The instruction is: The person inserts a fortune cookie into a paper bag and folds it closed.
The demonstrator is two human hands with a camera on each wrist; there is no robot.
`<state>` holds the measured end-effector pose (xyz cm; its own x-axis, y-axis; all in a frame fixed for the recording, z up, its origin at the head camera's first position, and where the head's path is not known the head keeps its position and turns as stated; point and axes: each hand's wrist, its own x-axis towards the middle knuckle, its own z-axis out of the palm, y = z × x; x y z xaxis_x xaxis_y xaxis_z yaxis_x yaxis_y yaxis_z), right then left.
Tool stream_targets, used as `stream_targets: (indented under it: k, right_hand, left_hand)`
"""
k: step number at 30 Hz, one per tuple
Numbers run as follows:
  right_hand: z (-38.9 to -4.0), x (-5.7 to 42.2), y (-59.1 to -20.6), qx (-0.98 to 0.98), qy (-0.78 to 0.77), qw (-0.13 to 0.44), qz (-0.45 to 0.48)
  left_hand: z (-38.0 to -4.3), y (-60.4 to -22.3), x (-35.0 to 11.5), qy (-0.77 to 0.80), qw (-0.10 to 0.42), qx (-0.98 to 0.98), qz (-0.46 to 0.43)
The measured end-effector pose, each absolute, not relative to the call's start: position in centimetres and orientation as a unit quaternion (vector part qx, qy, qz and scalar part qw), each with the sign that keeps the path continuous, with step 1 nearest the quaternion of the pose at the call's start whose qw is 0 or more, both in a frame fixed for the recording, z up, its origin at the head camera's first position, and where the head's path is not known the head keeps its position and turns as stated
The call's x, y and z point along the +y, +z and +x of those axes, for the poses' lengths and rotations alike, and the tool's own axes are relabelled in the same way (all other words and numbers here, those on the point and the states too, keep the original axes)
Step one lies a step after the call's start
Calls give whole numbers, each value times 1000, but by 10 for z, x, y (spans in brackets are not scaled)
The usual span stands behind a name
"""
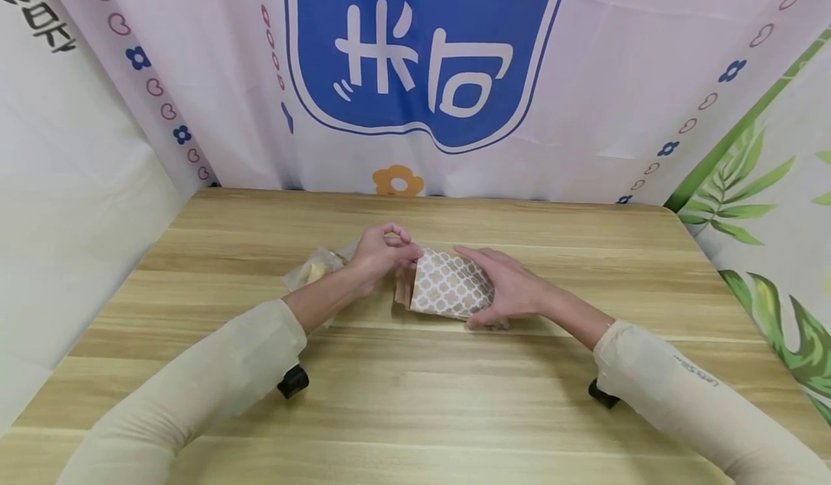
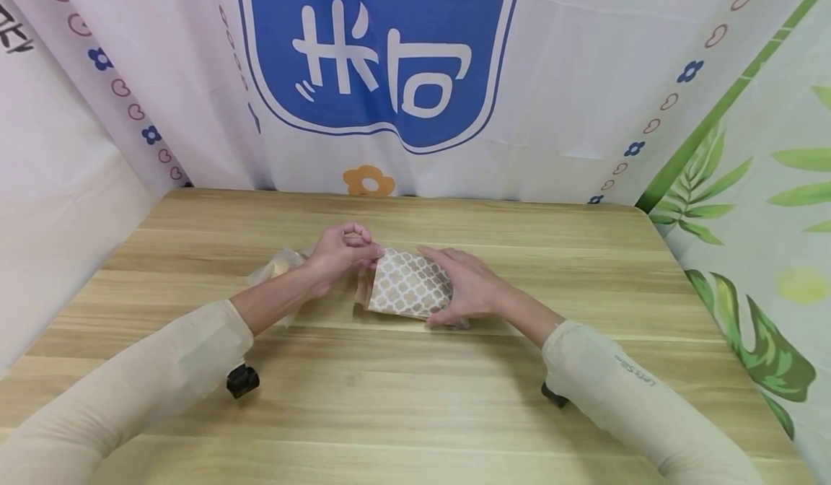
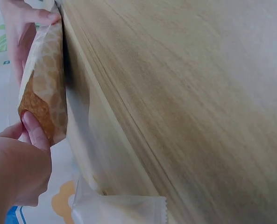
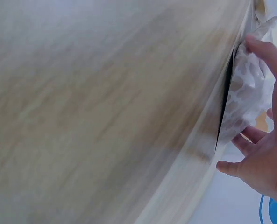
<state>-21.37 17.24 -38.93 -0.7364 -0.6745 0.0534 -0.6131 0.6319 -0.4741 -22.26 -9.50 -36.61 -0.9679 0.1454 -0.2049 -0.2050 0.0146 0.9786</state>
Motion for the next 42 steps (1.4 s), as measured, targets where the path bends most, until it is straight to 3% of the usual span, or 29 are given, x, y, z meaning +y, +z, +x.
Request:
stream_targets:
  k: [11, 26, 42]
  right_hand:
    - [-213, 169, -391, 903, -243, 58, -349]
    - [-214, 175, -395, 896, -265, 56, -352]
    - [-217, 180, -394, 890, -261, 50, -371]
  left_hand:
    - [-221, -365, -96, 685, 148, 713, -10]
    - [-220, -364, -94, 711, 111, 694, 9]
    - [-222, -363, -97, 702, 117, 702, 10]
